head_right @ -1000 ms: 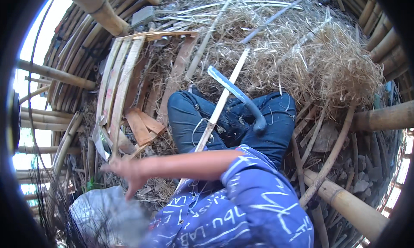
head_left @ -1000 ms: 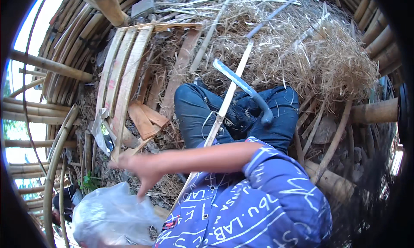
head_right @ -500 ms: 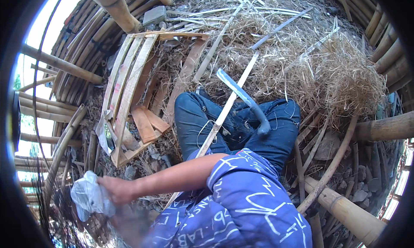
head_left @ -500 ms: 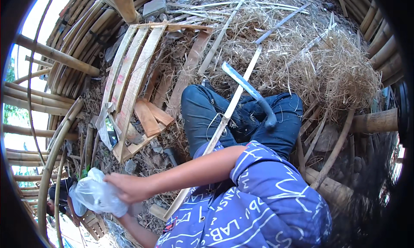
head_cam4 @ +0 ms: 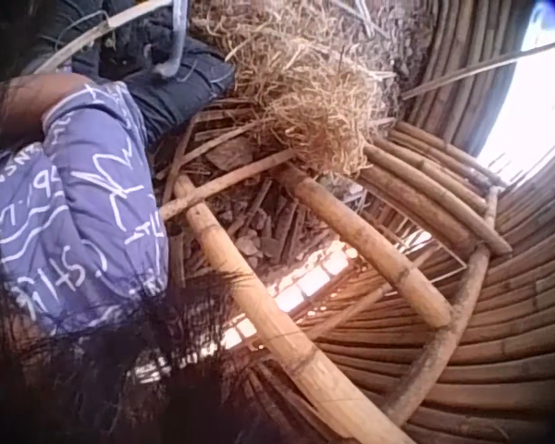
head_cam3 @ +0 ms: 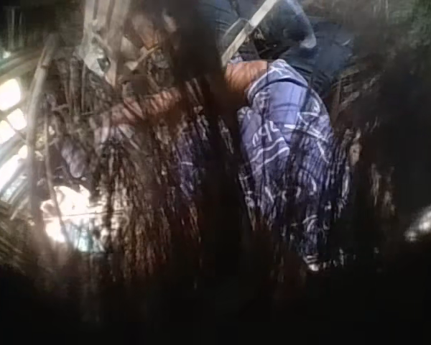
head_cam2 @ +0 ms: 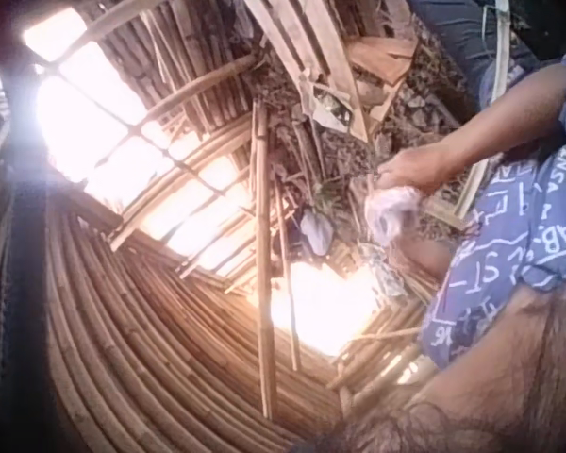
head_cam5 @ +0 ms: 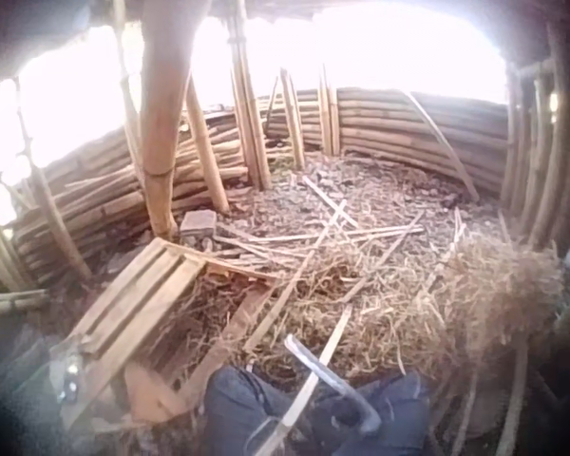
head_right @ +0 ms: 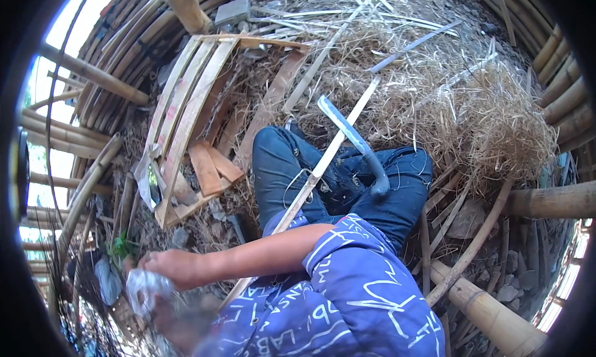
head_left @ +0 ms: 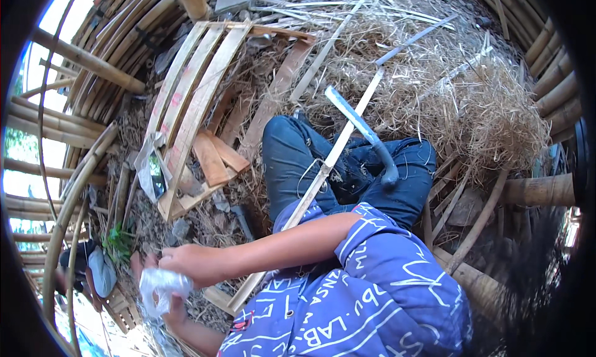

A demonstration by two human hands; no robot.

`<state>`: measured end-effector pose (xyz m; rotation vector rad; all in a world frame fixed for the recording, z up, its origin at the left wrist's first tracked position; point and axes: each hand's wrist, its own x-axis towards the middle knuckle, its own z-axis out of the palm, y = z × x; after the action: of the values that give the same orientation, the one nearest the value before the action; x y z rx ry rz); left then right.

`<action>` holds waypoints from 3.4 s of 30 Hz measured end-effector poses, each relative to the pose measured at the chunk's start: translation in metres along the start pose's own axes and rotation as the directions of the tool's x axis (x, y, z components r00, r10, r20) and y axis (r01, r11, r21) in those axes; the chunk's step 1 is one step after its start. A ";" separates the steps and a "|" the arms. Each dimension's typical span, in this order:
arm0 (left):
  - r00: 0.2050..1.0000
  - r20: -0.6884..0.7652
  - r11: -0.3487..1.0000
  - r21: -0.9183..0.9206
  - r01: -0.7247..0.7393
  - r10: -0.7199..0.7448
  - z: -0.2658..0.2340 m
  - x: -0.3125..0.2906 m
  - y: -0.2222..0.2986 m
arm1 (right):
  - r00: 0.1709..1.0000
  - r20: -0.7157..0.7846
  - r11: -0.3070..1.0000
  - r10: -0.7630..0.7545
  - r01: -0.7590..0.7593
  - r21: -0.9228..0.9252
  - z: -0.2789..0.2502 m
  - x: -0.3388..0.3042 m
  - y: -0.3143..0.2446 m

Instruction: The person uses a machete to shave and refine a thin strip of bamboo while sitting in a bamboo structure. They then pick up a plastic bag filled with wood shavings and pour them onto the dirt floor.

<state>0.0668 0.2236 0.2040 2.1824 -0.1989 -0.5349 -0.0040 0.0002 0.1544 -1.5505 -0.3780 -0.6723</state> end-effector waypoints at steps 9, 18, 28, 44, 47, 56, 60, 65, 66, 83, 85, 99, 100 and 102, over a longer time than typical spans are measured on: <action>0.989 0.118 0.990 0.119 0.072 -0.086 -0.017 0.003 -0.020 | 0.833 0.488 0.950 0.261 -0.310 0.020 -0.079 -0.017 -0.034; 0.940 -0.340 0.757 0.608 0.238 -0.023 -0.237 0.011 -0.085 | 0.352 -0.698 -0.332 0.624 -0.689 -0.645 -0.296 -0.228 -0.022; 0.938 0.105 0.653 0.692 -0.308 0.331 0.010 0.132 0.038 | -0.082 -0.809 -0.322 0.582 -0.937 -0.136 -0.322 -0.288 -0.019; 0.841 0.528 0.727 0.531 -0.436 0.119 0.208 0.000 0.124 | 0.182 -0.902 0.319 0.391 -0.946 -0.053 -0.272 -0.302 -0.024; 0.785 0.607 0.661 0.640 -0.391 -0.124 0.275 0.009 0.057 | 0.309 -0.888 0.242 0.342 -0.942 -0.235 -0.266 -0.309 -0.031; 0.790 0.605 0.790 0.529 -0.310 -0.095 0.297 0.009 -0.001 | 0.273 -0.720 0.094 0.638 -0.955 -0.280 -0.291 -0.309 -0.039; 0.750 0.658 0.726 0.547 -0.417 -0.064 0.300 0.009 -0.001 | 0.139 -0.555 0.026 0.820 -0.978 -0.206 -0.308 -0.302 -0.011; 0.788 0.616 0.734 0.524 -0.432 0.024 0.299 0.003 0.009 | 0.106 -0.660 -0.053 0.744 -0.975 -0.218 -0.293 -0.262 0.001; 0.789 0.613 0.716 0.527 -0.458 0.053 0.297 0.003 0.014 | 0.114 -0.650 0.054 0.751 -0.992 -0.111 -0.290 -0.262 -0.002; 0.797 0.603 0.746 0.521 -0.415 0.022 0.231 0.002 0.058 | 0.113 -0.743 -0.040 0.660 -0.982 -0.185 -0.313 -0.280 -0.003; 0.795 0.605 0.759 0.493 -0.425 0.052 0.233 0.004 0.061 | 0.144 -0.762 0.092 0.632 -0.990 -0.110 -0.313 -0.273 -0.005; 0.758 0.648 0.718 0.492 -0.492 0.074 0.221 -0.011 0.081 | 0.147 -0.785 0.110 0.602 -0.989 -0.101 -0.311 -0.282 -0.018; 0.763 0.642 0.737 0.480 -0.476 0.075 0.220 -0.014 0.082 | 0.164 -0.811 0.191 0.561 -0.979 -0.065 -0.313 -0.285 -0.015; 0.761 0.646 0.754 0.471 -0.458 0.059 0.223 -0.013 0.078 | 0.176 -0.816 0.279 0.551 -0.960 -0.019 -0.305 -0.282 -0.018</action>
<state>-0.0405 0.0200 0.1486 2.4428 -1.1806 -1.1033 -0.2894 -0.2533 -0.0099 -1.5818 1.3653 -0.3924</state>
